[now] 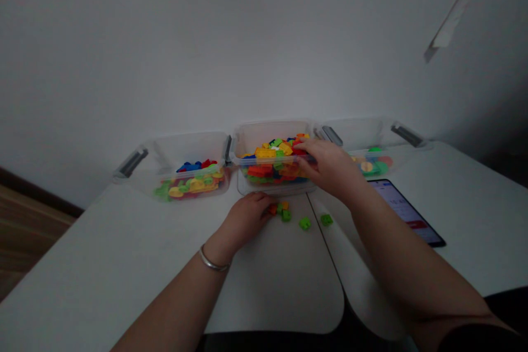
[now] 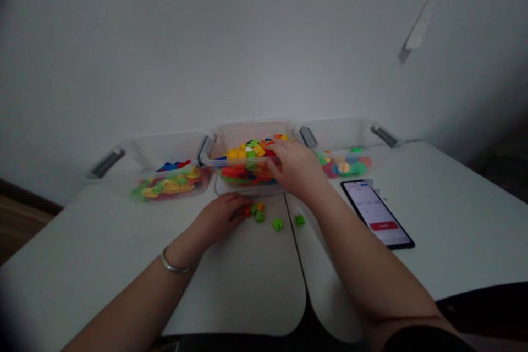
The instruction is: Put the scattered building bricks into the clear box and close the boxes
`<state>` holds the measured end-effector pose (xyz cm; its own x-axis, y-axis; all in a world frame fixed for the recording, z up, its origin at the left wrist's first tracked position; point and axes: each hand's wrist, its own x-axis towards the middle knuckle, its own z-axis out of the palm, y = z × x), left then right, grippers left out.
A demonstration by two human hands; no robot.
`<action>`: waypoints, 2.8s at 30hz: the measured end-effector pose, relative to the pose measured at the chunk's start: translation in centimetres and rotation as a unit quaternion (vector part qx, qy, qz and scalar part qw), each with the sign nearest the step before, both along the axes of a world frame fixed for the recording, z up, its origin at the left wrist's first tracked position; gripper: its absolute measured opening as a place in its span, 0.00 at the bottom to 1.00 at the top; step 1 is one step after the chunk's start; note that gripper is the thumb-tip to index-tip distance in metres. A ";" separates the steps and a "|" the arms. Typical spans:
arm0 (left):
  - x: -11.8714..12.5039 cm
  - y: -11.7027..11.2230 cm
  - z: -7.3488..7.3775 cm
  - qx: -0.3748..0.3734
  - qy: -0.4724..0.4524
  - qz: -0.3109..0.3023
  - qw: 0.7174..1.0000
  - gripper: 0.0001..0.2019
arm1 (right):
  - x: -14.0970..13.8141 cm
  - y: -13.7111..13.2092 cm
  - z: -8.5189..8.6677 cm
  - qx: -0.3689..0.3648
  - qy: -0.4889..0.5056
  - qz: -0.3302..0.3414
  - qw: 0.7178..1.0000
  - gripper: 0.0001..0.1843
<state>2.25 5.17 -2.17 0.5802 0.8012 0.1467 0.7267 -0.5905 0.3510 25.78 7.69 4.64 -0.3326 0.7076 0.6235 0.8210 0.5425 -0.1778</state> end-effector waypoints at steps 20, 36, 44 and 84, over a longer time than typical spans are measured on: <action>0.3 0.4 0.4 -0.173 -0.324 0.106 0.924 0.09 | -1.6 -2.7 1.4 0.044 0.064 0.133 0.988 0.12; 1.0 0.4 1.6 -0.345 -0.491 0.102 0.794 0.20 | -4.1 -2.3 -1.5 -0.109 -0.002 0.212 0.971 0.09; 1.1 0.3 1.4 -0.372 -0.505 0.092 0.773 0.19 | -4.1 -2.4 -1.7 -0.079 -0.002 0.262 0.962 0.08; 0.0 0.1 0.9 -0.391 -0.468 0.102 0.786 0.18 | 0.4 0.0 0.9 0.053 0.082 -0.016 0.995 0.08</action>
<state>2.22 5.31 -1.28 0.3598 0.9207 -0.1509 -0.0135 0.1669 0.9859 26.18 7.70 5.52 -0.1985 0.6439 0.7389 0.8033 0.5388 -0.2538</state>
